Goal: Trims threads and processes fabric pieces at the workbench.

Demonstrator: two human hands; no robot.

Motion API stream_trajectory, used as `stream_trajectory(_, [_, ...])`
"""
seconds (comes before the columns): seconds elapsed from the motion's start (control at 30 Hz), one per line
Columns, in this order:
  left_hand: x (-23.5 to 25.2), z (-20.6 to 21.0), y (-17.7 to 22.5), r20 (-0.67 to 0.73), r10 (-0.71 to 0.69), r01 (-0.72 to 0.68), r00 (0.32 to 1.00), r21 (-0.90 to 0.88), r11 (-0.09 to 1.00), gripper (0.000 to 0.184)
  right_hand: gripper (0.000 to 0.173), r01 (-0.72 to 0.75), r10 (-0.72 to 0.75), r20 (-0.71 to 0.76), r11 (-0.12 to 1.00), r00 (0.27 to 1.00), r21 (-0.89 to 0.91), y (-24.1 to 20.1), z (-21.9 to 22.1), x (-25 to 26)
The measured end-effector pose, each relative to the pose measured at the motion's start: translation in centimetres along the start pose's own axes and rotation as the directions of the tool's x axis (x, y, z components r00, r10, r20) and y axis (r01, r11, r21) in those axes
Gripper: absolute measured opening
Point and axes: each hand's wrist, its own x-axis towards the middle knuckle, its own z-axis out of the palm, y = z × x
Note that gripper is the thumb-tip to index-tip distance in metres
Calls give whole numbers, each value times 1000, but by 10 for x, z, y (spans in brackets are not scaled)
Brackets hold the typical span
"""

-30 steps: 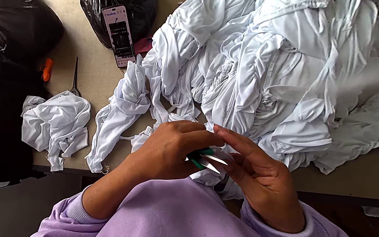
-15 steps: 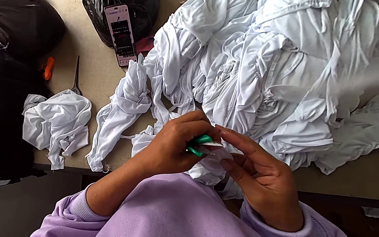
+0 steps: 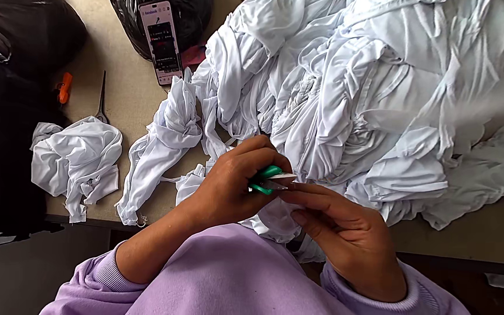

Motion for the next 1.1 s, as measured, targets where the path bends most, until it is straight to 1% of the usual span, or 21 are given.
stream_trajectory(0.07, [-1, -7, 1, 39, -36, 35, 999, 25, 999, 13, 27, -15, 15, -5, 999, 1000, 29, 1, 0, -1])
stream_trajectory(0.17, [-2, -25, 8, 136, -90, 64, 987, 184, 981, 32, 31, -22, 23, -16, 997, 1000, 70, 2, 0, -1])
stream_trajectory(0.27, [-5, -37, 13, 245, -113, 15, 963, 367, 930, 31, 32, -18, 20, -28, 997, 999, 75, 2, -2, 0])
stream_trajectory(0.33, [-5, -38, 13, 288, -137, -5, 948, 441, 897, 29, 32, -12, 15, -35, 997, 999, 73, 2, -1, 0])
stream_trajectory(0.43, [-3, -36, 12, 321, -153, -10, 935, 455, 891, 27, 31, -4, 5, -21, 999, 1000, 53, 1, -1, 1])
stream_trajectory(0.7, [0, -33, 10, 364, -140, -35, 921, 435, 900, 21, 29, 17, -17, 12, 999, 1000, -39, 0, -3, 2])
stream_trajectory(0.8, [-1, -33, 10, 353, -131, -41, 927, 441, 896, 21, 31, 9, -9, 1, 998, 1000, -57, 1, -2, 1])
stream_trajectory(0.9, [-3, -30, 11, 300, -55, -90, 952, 450, 889, 24, 34, -21, 21, -22, 999, 1000, -40, 2, -2, 1])
stream_trajectory(1.0, [-6, -15, 10, 213, 70, -160, 975, 444, 882, 15, 39, -32, 32, -18, 999, 999, -14, 2, -1, 2])
stream_trajectory(1.1, [-8, 2, 7, 203, 128, -204, 971, 414, 887, 12, 40, -30, 29, -17, 999, 999, -36, 1, 1, 3])
